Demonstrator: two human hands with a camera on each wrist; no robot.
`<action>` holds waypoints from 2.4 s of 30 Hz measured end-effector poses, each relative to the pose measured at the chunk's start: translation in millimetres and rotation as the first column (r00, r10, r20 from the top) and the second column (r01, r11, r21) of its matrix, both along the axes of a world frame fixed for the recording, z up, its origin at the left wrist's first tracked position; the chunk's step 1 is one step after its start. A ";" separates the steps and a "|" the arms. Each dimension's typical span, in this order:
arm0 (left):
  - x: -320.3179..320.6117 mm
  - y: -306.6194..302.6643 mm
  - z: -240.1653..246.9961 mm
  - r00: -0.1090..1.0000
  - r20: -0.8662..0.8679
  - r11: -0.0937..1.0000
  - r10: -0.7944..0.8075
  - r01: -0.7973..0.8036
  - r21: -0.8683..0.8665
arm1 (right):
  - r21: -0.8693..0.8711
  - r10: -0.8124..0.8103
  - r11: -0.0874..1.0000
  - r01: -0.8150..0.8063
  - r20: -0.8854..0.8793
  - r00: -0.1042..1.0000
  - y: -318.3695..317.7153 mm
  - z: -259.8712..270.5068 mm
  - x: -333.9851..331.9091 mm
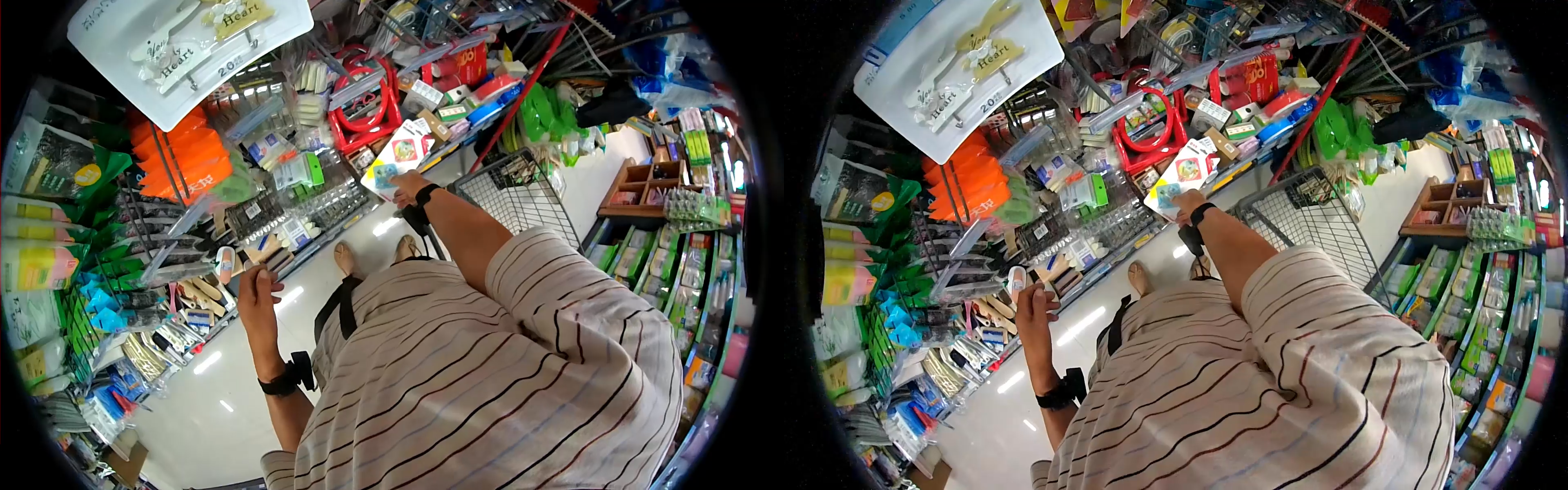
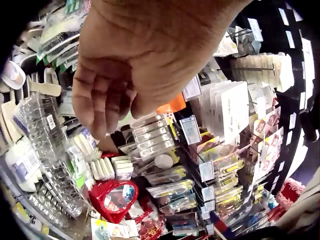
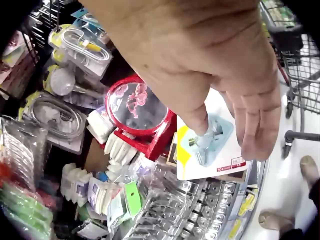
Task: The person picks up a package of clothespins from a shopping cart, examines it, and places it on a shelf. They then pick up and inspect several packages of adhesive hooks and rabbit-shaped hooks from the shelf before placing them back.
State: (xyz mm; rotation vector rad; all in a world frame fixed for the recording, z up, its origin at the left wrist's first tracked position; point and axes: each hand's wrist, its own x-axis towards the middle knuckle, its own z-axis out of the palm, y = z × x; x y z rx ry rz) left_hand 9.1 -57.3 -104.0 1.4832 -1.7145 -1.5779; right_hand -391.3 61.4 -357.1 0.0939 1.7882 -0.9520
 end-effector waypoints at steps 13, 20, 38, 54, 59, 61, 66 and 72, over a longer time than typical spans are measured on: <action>26.4 -28.9 -18.7 1.000 0.020 0.995 -0.003 0.001 0.099 | -0.250 -0.104 0.964 0.086 -0.058 0.993 7.7 -36.9 4.6; 17.9 -43.0 -25.7 0.995 -0.019 0.995 -0.096 0.097 0.034 | -0.287 0.059 0.958 0.019 0.260 0.964 41.3 26.6 -9.9; -143.0 -60.0 200.9 0.700 -0.332 0.756 -0.632 0.463 -0.463 | -0.737 -0.285 0.649 -0.189 -0.466 0.838 72.5 439.3 10.2; -231.8 -91.6 337.3 0.586 -0.379 0.625 -0.716 0.296 -0.722 | -0.596 0.058 0.414 -0.688 -0.737 0.673 -20.5 542.5 0.1; -235.6 -102.0 350.3 0.568 -0.470 0.682 -0.676 0.240 -0.691 | -0.588 0.105 0.410 -0.697 -0.729 0.676 -29.9 568.3 -10.0; -233.4 -104.6 356.2 0.557 -0.500 0.703 -0.664 0.235 -0.671 | -0.601 0.072 0.384 -0.701 -0.737 0.672 -35.1 577.3 -12.7; -230.1 -101.1 369.3 0.592 -0.494 0.701 -0.637 0.178 -0.691 | -0.631 -0.053 0.313 -0.710 -0.758 0.650 -45.4 609.3 -16.8; -227.6 -102.9 381.0 0.627 -0.452 0.674 -0.635 0.164 -0.720 | -0.619 -0.077 0.304 -0.724 -0.774 0.629 -61.9 641.8 -26.2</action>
